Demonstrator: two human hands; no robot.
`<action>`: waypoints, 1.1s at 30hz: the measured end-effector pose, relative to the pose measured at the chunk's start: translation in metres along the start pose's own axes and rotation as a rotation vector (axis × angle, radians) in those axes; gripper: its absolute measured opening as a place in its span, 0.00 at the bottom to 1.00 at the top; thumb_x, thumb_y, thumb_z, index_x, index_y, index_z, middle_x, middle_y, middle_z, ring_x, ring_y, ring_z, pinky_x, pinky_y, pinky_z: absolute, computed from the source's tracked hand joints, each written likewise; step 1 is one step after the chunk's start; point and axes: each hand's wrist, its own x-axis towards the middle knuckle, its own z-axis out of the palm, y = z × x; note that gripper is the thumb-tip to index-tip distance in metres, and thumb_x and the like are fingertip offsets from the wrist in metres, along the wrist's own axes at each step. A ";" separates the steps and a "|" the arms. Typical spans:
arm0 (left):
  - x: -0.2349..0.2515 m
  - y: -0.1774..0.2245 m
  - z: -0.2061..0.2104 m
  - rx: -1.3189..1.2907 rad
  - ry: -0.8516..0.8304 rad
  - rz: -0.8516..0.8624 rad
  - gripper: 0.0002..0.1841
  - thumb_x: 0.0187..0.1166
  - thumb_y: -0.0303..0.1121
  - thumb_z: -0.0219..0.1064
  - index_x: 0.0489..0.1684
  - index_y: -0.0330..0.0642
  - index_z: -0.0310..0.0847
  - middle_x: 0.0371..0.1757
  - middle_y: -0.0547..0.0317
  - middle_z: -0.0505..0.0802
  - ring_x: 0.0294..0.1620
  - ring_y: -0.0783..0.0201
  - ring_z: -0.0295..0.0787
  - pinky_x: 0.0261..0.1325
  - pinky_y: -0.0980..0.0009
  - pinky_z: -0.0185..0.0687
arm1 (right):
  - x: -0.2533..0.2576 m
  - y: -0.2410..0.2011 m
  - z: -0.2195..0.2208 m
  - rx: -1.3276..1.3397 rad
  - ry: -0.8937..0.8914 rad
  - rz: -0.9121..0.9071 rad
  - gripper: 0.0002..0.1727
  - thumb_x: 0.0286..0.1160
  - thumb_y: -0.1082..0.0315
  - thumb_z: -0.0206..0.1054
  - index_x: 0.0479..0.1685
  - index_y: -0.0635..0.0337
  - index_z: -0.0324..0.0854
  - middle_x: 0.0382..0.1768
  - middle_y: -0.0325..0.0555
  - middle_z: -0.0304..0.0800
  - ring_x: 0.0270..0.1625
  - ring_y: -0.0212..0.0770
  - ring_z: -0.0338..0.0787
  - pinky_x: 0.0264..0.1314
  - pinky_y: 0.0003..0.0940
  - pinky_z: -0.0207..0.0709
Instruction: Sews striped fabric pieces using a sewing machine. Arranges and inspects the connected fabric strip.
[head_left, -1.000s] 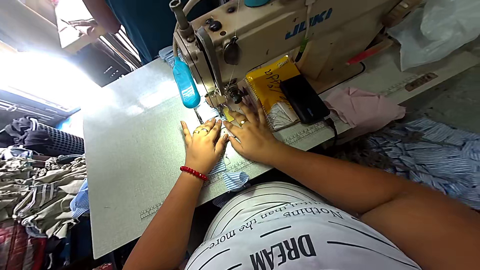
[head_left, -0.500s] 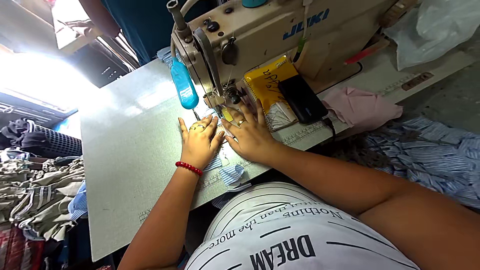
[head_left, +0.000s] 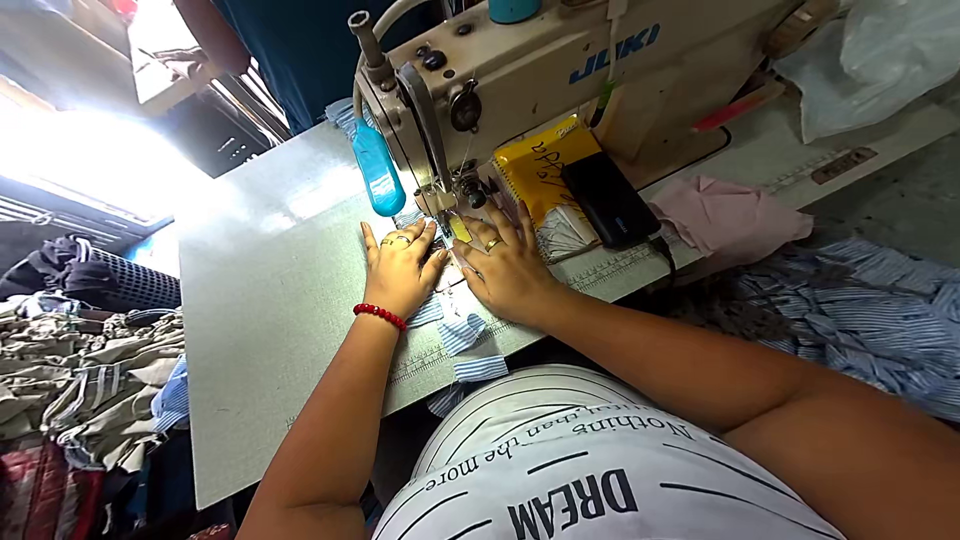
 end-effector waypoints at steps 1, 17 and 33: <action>0.001 0.000 0.000 -0.004 -0.010 -0.008 0.31 0.90 0.57 0.46 0.82 0.50 0.77 0.82 0.56 0.82 0.86 0.51 0.72 0.87 0.24 0.24 | 0.000 0.000 0.000 0.003 0.009 -0.003 0.25 0.86 0.54 0.51 0.74 0.48 0.84 0.87 0.52 0.69 0.95 0.63 0.48 0.90 0.78 0.27; -0.052 0.047 -0.023 -1.283 0.406 -0.358 0.17 0.90 0.32 0.48 0.68 0.35 0.75 0.68 0.50 0.87 0.65 0.60 0.89 0.69 0.61 0.86 | -0.003 0.012 -0.001 0.260 0.243 0.058 0.21 0.78 0.64 0.56 0.64 0.54 0.89 0.71 0.54 0.85 0.88 0.66 0.65 0.90 0.72 0.42; -0.057 0.040 0.008 -0.061 0.139 0.127 0.25 0.87 0.48 0.54 0.69 0.40 0.86 0.72 0.48 0.89 0.77 0.50 0.83 0.81 0.50 0.72 | -0.019 0.006 -0.003 0.044 0.102 -0.173 0.21 0.78 0.55 0.58 0.58 0.50 0.93 0.74 0.48 0.86 0.91 0.63 0.61 0.87 0.82 0.32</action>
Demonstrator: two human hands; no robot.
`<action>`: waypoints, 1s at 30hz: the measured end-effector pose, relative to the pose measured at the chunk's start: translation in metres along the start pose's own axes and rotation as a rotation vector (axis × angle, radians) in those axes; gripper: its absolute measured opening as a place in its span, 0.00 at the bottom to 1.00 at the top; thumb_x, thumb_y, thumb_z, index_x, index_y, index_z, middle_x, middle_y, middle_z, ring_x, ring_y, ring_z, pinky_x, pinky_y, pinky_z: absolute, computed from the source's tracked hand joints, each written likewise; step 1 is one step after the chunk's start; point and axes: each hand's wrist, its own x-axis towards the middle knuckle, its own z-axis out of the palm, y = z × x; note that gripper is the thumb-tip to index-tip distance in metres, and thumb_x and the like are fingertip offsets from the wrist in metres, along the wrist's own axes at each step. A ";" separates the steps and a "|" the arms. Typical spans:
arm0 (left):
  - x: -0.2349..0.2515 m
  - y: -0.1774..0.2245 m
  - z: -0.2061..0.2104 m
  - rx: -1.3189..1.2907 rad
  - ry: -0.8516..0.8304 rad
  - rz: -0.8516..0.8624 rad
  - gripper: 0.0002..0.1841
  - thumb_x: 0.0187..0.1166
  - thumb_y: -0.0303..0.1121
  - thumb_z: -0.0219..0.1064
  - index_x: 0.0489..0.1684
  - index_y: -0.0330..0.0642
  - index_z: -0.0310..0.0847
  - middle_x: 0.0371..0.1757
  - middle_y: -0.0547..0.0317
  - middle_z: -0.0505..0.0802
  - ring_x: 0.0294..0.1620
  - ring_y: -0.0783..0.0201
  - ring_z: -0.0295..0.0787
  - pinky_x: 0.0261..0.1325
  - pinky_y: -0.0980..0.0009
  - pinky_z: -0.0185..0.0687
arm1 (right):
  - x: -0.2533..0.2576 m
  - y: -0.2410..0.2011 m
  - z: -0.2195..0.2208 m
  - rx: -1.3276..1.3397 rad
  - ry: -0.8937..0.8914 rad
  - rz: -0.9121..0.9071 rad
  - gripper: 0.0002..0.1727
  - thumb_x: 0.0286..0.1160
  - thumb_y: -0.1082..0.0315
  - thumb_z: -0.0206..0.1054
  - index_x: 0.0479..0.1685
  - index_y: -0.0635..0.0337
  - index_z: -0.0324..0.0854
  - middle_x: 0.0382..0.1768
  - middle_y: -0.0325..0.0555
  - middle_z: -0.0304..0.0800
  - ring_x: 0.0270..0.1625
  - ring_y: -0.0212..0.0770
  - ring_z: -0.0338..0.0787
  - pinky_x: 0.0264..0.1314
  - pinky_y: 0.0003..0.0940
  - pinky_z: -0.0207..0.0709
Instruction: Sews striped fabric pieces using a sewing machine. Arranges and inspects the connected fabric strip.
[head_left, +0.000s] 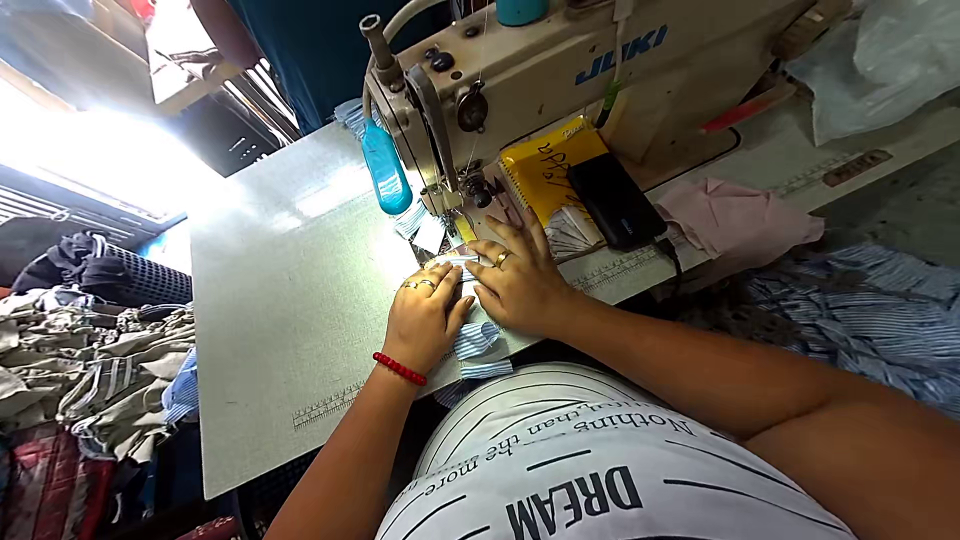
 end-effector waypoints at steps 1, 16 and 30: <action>-0.001 0.000 0.001 0.019 -0.013 -0.007 0.27 0.88 0.49 0.52 0.74 0.41 0.83 0.74 0.49 0.88 0.78 0.51 0.82 0.84 0.48 0.67 | -0.002 -0.002 0.000 -0.038 -0.002 -0.012 0.22 0.79 0.53 0.58 0.60 0.51 0.92 0.74 0.49 0.85 0.91 0.63 0.61 0.87 0.82 0.32; 0.020 -0.013 0.000 0.054 -0.078 -0.122 0.31 0.91 0.52 0.47 0.80 0.38 0.77 0.79 0.45 0.83 0.82 0.47 0.77 0.91 0.35 0.42 | 0.018 -0.006 0.000 -0.108 -0.145 0.154 0.26 0.85 0.48 0.55 0.74 0.47 0.85 0.88 0.53 0.68 0.95 0.65 0.47 0.86 0.84 0.22; 0.024 -0.013 -0.004 0.181 -0.135 -0.143 0.36 0.89 0.63 0.38 0.86 0.54 0.72 0.81 0.55 0.82 0.85 0.48 0.73 0.86 0.21 0.24 | 0.022 -0.007 -0.001 -0.092 -0.178 0.186 0.26 0.85 0.49 0.55 0.75 0.45 0.84 0.89 0.52 0.65 0.96 0.64 0.44 0.86 0.83 0.20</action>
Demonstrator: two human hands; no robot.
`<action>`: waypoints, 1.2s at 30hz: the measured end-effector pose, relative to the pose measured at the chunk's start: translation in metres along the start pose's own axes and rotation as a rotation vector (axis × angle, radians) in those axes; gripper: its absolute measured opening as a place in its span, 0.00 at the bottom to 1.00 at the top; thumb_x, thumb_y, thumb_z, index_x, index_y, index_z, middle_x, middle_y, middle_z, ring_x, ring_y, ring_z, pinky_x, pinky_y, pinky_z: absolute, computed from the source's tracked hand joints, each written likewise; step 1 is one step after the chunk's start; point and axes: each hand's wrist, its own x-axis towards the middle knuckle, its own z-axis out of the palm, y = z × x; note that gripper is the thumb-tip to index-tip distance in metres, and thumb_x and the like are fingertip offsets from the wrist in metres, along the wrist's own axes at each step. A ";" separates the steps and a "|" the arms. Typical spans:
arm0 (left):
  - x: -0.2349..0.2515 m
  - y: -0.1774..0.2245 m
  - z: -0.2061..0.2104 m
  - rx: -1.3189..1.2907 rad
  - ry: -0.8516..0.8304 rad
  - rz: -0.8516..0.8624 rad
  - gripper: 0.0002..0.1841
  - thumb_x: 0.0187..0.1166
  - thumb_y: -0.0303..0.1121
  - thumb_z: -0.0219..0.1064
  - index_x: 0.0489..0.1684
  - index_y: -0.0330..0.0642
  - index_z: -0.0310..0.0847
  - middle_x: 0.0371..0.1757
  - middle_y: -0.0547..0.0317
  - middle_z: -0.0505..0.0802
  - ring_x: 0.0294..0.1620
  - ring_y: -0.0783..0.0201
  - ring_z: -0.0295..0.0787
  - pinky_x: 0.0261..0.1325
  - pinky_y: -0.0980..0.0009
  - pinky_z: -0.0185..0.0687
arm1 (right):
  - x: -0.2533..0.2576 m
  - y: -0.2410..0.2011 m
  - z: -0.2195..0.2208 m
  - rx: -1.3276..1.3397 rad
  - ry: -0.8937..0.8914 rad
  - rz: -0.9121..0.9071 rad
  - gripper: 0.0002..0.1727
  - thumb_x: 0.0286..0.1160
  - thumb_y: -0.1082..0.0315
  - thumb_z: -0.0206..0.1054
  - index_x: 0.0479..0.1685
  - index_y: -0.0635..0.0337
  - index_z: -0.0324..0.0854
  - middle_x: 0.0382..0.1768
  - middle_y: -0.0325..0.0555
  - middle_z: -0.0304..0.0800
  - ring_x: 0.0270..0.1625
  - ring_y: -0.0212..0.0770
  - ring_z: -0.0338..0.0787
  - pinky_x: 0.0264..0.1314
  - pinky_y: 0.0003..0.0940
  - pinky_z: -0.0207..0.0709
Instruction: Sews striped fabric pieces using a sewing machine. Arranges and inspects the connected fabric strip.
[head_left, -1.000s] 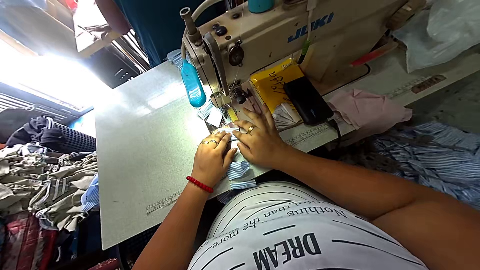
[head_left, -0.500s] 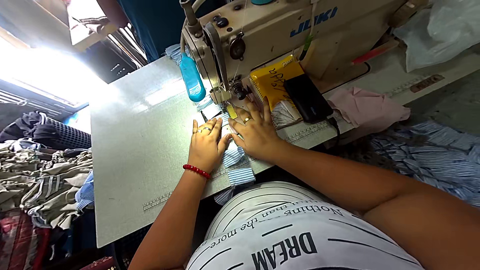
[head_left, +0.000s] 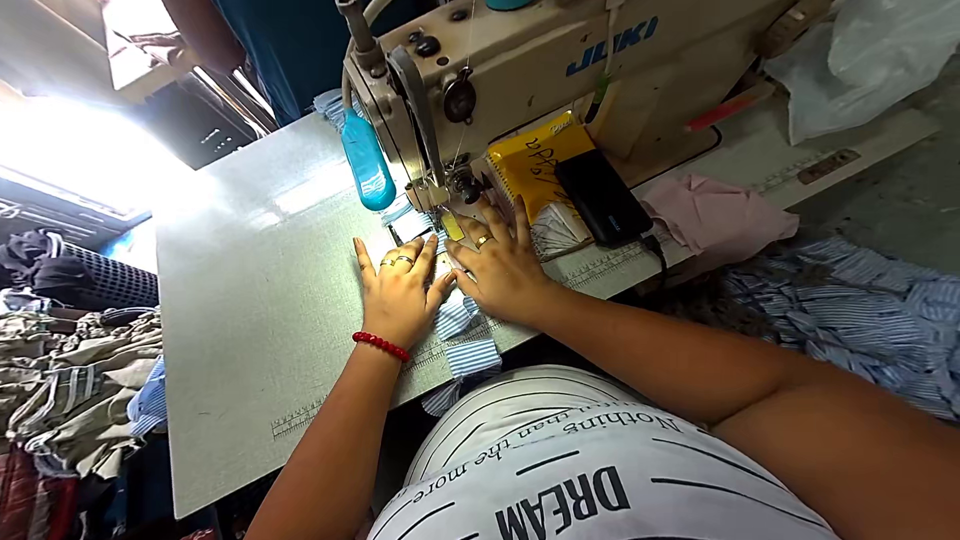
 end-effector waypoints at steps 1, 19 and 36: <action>0.000 0.000 0.000 0.002 0.004 0.002 0.36 0.89 0.63 0.38 0.86 0.53 0.73 0.80 0.55 0.83 0.84 0.48 0.74 0.85 0.21 0.24 | 0.000 0.000 0.000 -0.002 0.001 0.000 0.26 0.85 0.49 0.55 0.76 0.45 0.84 0.89 0.52 0.65 0.96 0.64 0.44 0.86 0.83 0.20; 0.014 -0.014 -0.001 0.012 -0.040 0.030 0.39 0.89 0.64 0.36 0.87 0.49 0.70 0.83 0.51 0.80 0.85 0.48 0.72 0.89 0.26 0.25 | 0.013 0.000 -0.005 -0.014 -0.127 0.028 0.29 0.88 0.50 0.51 0.86 0.45 0.73 0.91 0.51 0.62 0.97 0.61 0.42 0.86 0.83 0.19; 0.029 -0.030 -0.005 -0.036 -0.044 -0.055 0.43 0.82 0.69 0.47 0.88 0.46 0.68 0.86 0.50 0.76 0.89 0.47 0.66 0.91 0.30 0.30 | 0.007 0.014 0.006 0.202 0.092 0.056 0.25 0.85 0.60 0.49 0.73 0.47 0.85 0.79 0.50 0.80 0.94 0.63 0.54 0.91 0.76 0.28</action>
